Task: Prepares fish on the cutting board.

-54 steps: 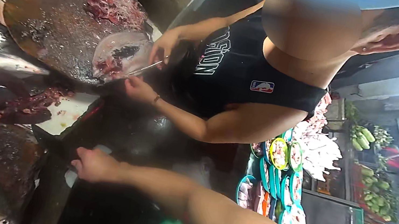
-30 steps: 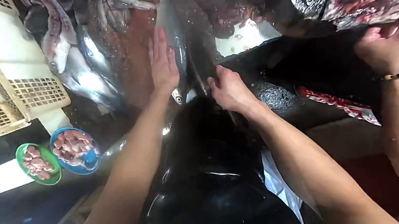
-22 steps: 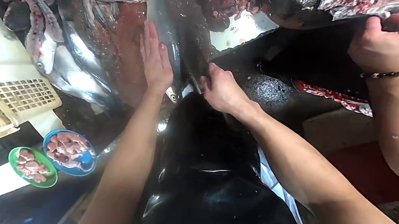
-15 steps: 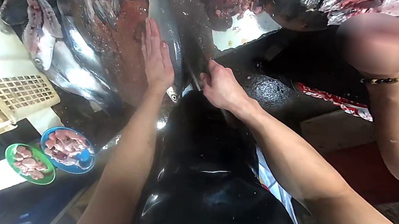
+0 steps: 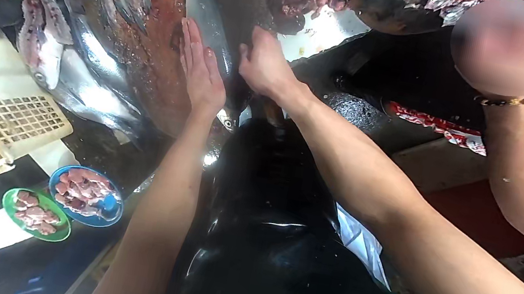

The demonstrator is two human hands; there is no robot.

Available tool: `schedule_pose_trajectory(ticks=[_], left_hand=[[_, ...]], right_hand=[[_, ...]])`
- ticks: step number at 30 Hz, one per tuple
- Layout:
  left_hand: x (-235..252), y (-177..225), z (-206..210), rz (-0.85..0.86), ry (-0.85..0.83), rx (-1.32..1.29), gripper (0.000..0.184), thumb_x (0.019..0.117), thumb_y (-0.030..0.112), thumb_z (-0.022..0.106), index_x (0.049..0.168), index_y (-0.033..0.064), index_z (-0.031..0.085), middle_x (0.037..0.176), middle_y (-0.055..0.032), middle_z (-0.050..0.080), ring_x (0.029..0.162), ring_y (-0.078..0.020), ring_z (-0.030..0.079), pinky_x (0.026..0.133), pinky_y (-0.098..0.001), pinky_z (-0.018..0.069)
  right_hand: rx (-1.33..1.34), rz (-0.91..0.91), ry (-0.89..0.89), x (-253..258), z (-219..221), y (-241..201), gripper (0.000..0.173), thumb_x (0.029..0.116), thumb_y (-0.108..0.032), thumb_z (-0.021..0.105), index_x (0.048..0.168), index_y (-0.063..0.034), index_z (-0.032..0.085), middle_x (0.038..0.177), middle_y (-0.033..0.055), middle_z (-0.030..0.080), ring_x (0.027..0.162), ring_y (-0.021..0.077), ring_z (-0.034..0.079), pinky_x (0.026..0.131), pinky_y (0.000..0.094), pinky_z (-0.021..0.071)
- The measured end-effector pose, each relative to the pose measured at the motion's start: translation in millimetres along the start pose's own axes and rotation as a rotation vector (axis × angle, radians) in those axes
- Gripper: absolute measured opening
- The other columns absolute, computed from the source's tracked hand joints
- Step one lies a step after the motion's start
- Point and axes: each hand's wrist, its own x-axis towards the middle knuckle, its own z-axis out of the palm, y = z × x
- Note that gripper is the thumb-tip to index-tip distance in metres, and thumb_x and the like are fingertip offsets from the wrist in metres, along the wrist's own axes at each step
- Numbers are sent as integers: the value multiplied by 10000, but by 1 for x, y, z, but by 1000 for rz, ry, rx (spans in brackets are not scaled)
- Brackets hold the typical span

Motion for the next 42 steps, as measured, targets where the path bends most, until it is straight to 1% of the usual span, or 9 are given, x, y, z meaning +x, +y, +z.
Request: schedule_pose_trajectory(ticks=[6,12,14,19,23,31,34,38,42], left_hand=[[1,2,-1,13,-34,45,609,1107,319,148,1642,28,131,1727,-111,120,1601,-213,97,1309,-427,56],[2,0,1,14,-8,33,621,1102,335,154,1638,20,150,1722,-130,134,1598,-224,111,1307,-423,60],[-1,1,0,10,-10,38,609,1106,329,163,1639,35,171,1722,-112,154,1597,-216,123,1311,-420,64],[-1,2,2,18,-33,67,610,1109,341,147,1649,58,133,1731,-87,116,1600,-204,103,1312,-417,44],[1,2,1,40,-21,48,614,1108,338,139,1644,38,142,1727,-96,135,1597,-208,115,1306,-425,44],[2,4,0,-1,-35,38,612,1109,342,152,1648,53,131,1730,-95,119,1599,-205,99,1306,-414,37],[10,5,-6,-51,-76,50,641,1106,386,167,1648,47,114,1731,-114,91,1602,-222,79,1304,-412,30],[52,0,-10,-144,-168,154,742,1094,491,215,1633,-8,112,1716,-192,100,1598,-310,79,1299,-444,44],[81,-9,-2,-153,-158,175,722,1097,493,191,1639,19,137,1721,-166,108,1599,-322,56,1297,-447,39]], right_hand=[[15,-2,-56,-64,7,25,228,1055,-254,516,1156,-56,566,833,91,665,759,246,699,697,456,589],[7,-35,-34,-39,6,18,213,1037,-242,532,1142,-63,577,879,94,673,801,238,702,730,447,586],[8,-50,-94,-73,6,32,242,1030,-235,546,1166,-41,597,891,117,681,816,264,707,743,480,596],[-69,-20,-306,-155,14,68,146,1015,-234,568,1037,-100,621,752,55,643,669,218,672,599,443,574],[-103,43,-358,-174,14,66,152,1015,-237,573,1098,-111,589,764,54,637,689,224,675,611,438,570],[18,49,-114,-126,34,53,244,1050,-271,516,1144,-57,585,789,101,656,720,267,692,658,478,582],[40,39,-115,-104,27,40,231,1060,-266,508,1143,-59,569,810,98,650,745,264,691,675,465,580],[25,67,-140,-126,28,43,222,1064,-277,523,1124,-73,586,773,90,638,688,245,679,618,450,578],[55,79,-139,-89,20,30,254,1048,-268,523,1144,-45,599,841,121,667,780,282,701,704,494,584]])
